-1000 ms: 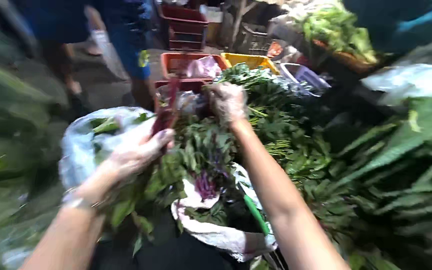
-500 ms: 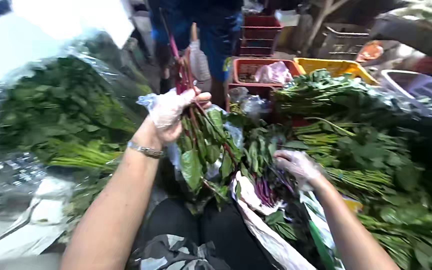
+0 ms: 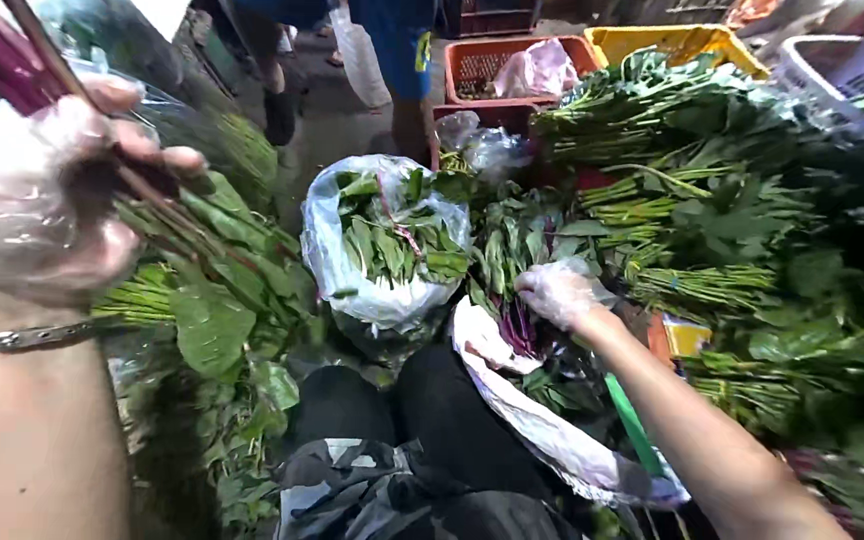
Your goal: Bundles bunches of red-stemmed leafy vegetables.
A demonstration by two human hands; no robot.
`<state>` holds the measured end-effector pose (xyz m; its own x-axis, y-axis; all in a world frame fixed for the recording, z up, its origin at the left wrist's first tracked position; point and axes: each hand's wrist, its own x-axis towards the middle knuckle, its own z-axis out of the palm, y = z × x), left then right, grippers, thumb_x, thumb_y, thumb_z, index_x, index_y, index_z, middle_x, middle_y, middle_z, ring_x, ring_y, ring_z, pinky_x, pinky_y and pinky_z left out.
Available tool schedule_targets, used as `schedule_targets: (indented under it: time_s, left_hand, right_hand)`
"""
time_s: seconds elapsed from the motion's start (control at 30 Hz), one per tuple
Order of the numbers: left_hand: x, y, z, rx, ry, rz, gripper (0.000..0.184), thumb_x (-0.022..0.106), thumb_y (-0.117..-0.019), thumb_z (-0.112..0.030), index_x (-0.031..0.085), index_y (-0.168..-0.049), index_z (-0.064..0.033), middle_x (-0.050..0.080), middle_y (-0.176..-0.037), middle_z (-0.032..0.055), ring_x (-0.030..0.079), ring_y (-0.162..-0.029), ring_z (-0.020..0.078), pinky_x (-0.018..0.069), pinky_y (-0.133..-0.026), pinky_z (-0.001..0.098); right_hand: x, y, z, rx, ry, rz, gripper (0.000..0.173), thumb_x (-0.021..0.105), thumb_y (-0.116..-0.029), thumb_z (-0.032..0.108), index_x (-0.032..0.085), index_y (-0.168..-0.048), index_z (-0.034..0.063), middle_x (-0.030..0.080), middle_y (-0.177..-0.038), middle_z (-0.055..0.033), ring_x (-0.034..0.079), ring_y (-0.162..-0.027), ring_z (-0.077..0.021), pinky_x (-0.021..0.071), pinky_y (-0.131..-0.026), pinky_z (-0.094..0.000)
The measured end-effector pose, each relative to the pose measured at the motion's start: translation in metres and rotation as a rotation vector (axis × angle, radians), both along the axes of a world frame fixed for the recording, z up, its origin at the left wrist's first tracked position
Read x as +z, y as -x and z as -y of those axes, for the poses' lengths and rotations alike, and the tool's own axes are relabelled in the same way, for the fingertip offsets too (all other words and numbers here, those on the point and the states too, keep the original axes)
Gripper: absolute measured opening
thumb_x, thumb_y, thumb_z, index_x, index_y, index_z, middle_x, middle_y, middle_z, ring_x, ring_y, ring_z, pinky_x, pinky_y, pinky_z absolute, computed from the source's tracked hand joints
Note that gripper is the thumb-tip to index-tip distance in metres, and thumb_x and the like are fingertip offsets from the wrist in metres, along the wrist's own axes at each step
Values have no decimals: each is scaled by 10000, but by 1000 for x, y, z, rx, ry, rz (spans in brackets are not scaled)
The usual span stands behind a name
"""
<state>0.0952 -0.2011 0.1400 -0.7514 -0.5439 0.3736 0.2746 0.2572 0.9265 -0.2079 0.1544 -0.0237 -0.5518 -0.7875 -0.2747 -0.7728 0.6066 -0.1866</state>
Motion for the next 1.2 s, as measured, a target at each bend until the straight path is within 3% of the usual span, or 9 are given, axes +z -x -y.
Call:
schedule_targets:
  time_s: [0.1,0.27,0.43,0.57,0.7,0.93,1.0,1.1,1.2]
  left_hand:
    - [-30,-13,11,28,-107,16,202,413,-1062,-196,608,-1103,-225,654,-888,-92,677,-856,76,580,-827,268]
    - [-27,16,-38,52,-21,109,180,417,-1068,-215,591,-1102,-249,682,-994,-110,672,-898,54,567,-823,234]
    - [-46,34,-63,-56,63,158,194,438,-1047,-225,560,-1198,-215,657,-915,-132,672,-881,53,579,-871,287]
    - [-52,47,-87,-23,129,269,285,439,-1037,-176,540,-1300,-130,644,-899,-84,650,-818,38,572,-785,255]
    - [-55,52,-100,-69,160,314,259,449,-1055,-192,528,-1291,-119,636,-908,-66,639,-830,22,556,-792,234]
    - [-61,49,-94,-64,156,293,241,446,-1061,-175,533,-1276,-108,675,-901,-71,663,-837,8,564,-804,218]
    - [-63,56,-96,-80,140,277,234,449,-1067,-173,520,-1278,-101,660,-884,-85,649,-813,-10,558,-779,196]
    - [-55,69,-102,-90,118,255,233,466,-1064,-181,507,-1277,-94,653,-896,-92,638,-792,-23,553,-739,174]
    - [-33,86,-107,-87,140,180,234,461,-1033,-145,489,-1256,-81,642,-887,-105,628,-761,-28,557,-718,160]
  right_hand:
    - [-11,-17,15,-145,-315,21,564,634,-917,631,754,-1014,88,708,-1092,-230,647,-1102,-454,473,-916,-705]
    - [-7,-24,15,-274,-441,134,441,639,-960,421,723,-1067,1,667,-1198,-277,605,-1188,-474,447,-935,-719]
    - [-18,-27,6,-286,-354,186,465,546,-1021,440,721,-1143,26,661,-1245,-263,584,-1240,-458,420,-1011,-699]
    - [-12,-50,4,-394,-208,256,519,491,-1039,470,698,-1223,31,648,-1290,-259,564,-1285,-436,390,-1066,-667]
    - [-22,-40,2,-429,-219,311,496,571,-1008,465,707,-1204,31,654,-1277,-253,576,-1265,-431,406,-1055,-668]
    - [90,-1,-83,-541,408,-80,310,604,-1031,261,729,-1115,-9,704,-1032,-299,672,-981,-495,466,-859,-739]
    - [114,6,-99,-595,651,-127,340,613,-1029,231,686,-1161,-73,693,-1085,-296,681,-986,-424,496,-913,-649]
    - [137,18,-99,-617,1066,-152,385,627,-997,280,615,-1136,-78,678,-960,-92,679,-792,-98,605,-771,-329]
    - [168,26,-82,-333,1283,-279,257,593,-998,240,566,-1003,-15,695,-921,-27,710,-749,-80,631,-711,-316]
